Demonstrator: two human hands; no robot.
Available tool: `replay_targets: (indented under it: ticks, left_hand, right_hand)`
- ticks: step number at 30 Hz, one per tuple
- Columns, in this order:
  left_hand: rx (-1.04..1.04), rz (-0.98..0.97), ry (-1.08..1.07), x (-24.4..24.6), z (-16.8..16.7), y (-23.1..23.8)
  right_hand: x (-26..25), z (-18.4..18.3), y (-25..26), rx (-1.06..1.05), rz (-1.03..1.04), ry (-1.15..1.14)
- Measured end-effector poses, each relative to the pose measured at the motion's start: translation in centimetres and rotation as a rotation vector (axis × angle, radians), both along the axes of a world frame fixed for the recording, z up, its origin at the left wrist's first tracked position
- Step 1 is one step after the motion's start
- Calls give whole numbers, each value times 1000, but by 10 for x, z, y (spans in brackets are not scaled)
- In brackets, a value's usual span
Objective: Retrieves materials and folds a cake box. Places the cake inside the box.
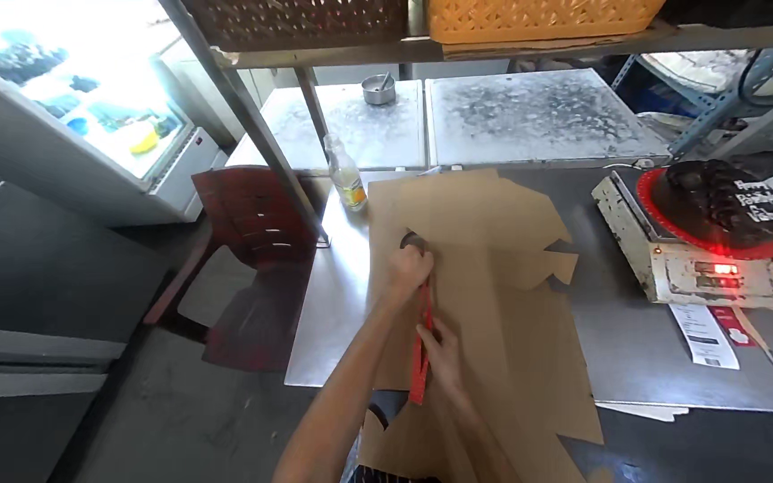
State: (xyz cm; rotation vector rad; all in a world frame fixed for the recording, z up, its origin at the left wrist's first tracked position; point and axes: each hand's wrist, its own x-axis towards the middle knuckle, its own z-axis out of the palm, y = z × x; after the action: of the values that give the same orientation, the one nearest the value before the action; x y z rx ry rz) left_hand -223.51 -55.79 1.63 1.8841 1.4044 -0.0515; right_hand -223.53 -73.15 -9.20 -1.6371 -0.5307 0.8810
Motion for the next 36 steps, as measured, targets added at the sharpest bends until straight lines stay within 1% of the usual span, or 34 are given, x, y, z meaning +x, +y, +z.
replay_targets:
  ticks: [3, 4, 5, 7, 9, 11, 13, 15, 18, 19, 21, 22, 24, 26, 28, 30, 32, 34, 36]
  left_hand:
    - [32, 30, -32, -6, 9, -18]
    - [74, 33, -70, -14, 18, -34]
    - [140, 3, -85, -21, 18, -45]
    - [260, -88, -53, -27, 1, -55]
    - [278, -146, 26, -31, -12, -62]
    - [281, -133, 33, -38, -22, -71]
    - [257, -106, 10, -40, -26, -74]
    - [234, -107, -41, -41, -28, -72]
    - [7, -48, -254, -54, -38, -51]
    - [4, -25, -308, -58, -47, -41]
    - [137, -69, -355, -60, -65, -19]
    - [232, -135, -334, -57, -70, -6]
    - [392, -277, -206, -45, -79, 19]
    - [439, -381, -67, -36, -88, 37]
    - [459, -439, 23, -35, -94, 46]
    - [512, -445, 44, -42, -93, 44]
    - [544, -436, 45, -59, -84, 41]
    - [513, -399, -9, -88, -74, 27]
    - [411, -293, -105, -122, -60, 3]
  right_hand:
    - [1, -1, 1, 8, -13, -30]
    - [0, -1, 1, 11, -11, -39]
    - [0, -2, 1, 18, -11, -52]
    - [-2, -2, 2, 28, -14, -77]
    - [-5, -1, 6, 31, -23, -94]
    - [-8, 0, 8, 19, -28, -76]
    - [-11, 0, 9, 19, -40, -62]
    - [-11, 0, 10, 15, -52, -83]
    - [-4, 6, 10, -64, 2, -157]
    - [-3, 9, 11, -96, 18, -192]
    - [-1, 14, 13, -125, 38, -244]
    - [1, 15, 14, -130, 46, -257]
    - [6, 16, 18, -139, 56, -265]
    - [10, 19, 23, -136, 65, -263]
    - [15, 21, 28, -137, 76, -255]
    - [19, 19, 28, -125, 90, -249]
    - [21, 17, 28, -98, 112, -234]
    - [18, 15, 24, -90, 105, -241]
    - [13, 19, 18, -108, 64, -335]
